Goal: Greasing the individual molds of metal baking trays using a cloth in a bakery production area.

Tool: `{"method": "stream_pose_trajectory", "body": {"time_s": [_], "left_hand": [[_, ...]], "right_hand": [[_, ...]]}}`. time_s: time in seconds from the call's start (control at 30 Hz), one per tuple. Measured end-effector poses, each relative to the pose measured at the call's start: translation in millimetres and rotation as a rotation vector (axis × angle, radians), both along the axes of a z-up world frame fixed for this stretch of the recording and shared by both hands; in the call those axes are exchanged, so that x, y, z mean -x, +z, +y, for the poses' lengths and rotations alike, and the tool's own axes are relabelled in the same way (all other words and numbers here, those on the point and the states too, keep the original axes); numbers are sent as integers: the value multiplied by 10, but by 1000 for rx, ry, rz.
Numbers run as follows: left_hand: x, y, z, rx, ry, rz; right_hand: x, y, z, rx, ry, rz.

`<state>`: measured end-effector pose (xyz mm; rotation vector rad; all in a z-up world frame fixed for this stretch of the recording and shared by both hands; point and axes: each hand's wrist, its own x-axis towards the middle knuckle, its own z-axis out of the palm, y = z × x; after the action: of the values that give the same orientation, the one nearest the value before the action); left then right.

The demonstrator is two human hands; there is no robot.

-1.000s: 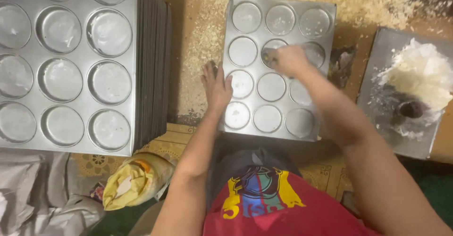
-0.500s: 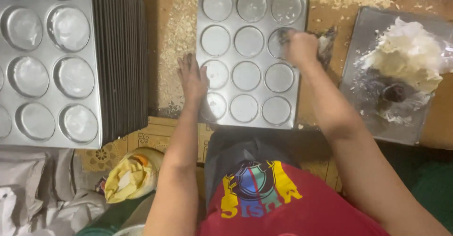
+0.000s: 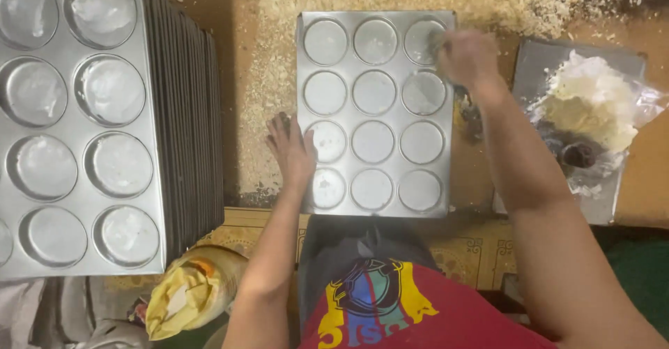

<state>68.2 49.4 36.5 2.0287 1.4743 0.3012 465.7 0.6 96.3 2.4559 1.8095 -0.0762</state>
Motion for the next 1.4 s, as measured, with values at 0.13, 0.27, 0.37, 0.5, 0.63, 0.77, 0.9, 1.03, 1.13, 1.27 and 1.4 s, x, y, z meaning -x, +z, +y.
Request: {"method": "stream_pose_trajectory", "body": {"time_s": [0.13, 0.27, 0.37, 0.5, 0.63, 0.77, 0.9, 1.03, 1.13, 1.27, 1.4], "left_hand": [[-11, 203, 30, 37, -33, 20], [23, 122, 90, 30, -55, -4], [30, 99, -3, 88, -32, -5], [0, 57, 26, 14, -21, -14], [14, 7, -11, -23, -6, -5], [-96, 250, 0, 127, 7, 66], [38, -103, -70, -88, -22, -32], [49, -62, -89, -52, 40, 24], [-50, 187, -41, -13, -7, 37], [-1, -10, -13, -37, -2, 16], [7, -3, 25, -77, -5, -22]], "right_hand": [[15, -336, 364, 22, -458, 345], [-145, -621, 573, 5, -149, 375], [-314, -720, 304, 131, -155, 200], [-139, -723, 210, -209, 43, 88], [334, 505, -1, 540, -117, 180], [955, 1122, -175, 662, -501, 696], [460, -675, -281, 158, -374, 812], [436, -546, -331, -316, -312, 922], [570, 520, 96, -146, -406, 863], [412, -276, 754, -292, -4, 464], [686, -530, 1194, 8, 55, 185]]}}
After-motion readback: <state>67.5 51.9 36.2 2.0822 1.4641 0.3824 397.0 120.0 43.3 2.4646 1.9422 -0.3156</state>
